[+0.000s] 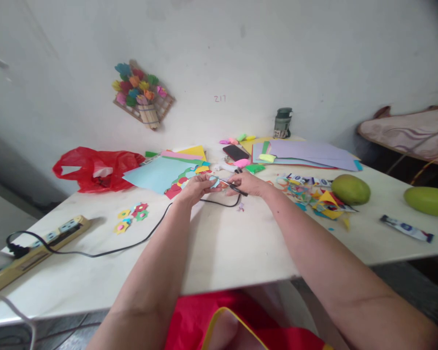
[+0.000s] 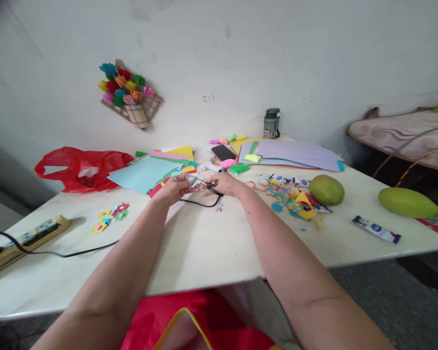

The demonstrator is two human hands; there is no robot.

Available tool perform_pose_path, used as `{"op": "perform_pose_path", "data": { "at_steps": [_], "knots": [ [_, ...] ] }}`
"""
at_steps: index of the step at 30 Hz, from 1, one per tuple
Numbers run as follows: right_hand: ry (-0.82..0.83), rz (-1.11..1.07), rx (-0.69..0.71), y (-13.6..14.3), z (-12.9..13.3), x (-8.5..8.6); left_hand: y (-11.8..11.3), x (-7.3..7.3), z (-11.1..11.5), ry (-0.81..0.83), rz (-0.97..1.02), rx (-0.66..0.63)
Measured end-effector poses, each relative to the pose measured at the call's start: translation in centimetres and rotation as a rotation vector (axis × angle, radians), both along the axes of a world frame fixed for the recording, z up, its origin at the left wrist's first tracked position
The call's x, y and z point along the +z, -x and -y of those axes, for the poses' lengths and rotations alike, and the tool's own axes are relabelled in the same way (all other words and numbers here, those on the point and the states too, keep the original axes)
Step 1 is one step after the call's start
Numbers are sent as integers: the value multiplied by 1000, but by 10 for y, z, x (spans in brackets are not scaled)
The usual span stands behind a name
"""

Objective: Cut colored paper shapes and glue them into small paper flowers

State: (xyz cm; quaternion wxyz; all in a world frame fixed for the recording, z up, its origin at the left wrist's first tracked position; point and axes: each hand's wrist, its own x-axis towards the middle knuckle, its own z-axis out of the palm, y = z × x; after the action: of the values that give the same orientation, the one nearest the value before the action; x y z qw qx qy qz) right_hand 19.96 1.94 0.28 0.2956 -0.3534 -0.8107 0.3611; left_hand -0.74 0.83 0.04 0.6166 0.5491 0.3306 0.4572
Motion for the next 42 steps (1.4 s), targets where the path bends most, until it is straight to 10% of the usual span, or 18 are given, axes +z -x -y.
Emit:
{"op": "perform_pose_path", "data": {
  "at_steps": [42],
  "knots": [
    [171,13,-11,-1,14,11,2,0,-1,69,-56,72]
  ]
}}
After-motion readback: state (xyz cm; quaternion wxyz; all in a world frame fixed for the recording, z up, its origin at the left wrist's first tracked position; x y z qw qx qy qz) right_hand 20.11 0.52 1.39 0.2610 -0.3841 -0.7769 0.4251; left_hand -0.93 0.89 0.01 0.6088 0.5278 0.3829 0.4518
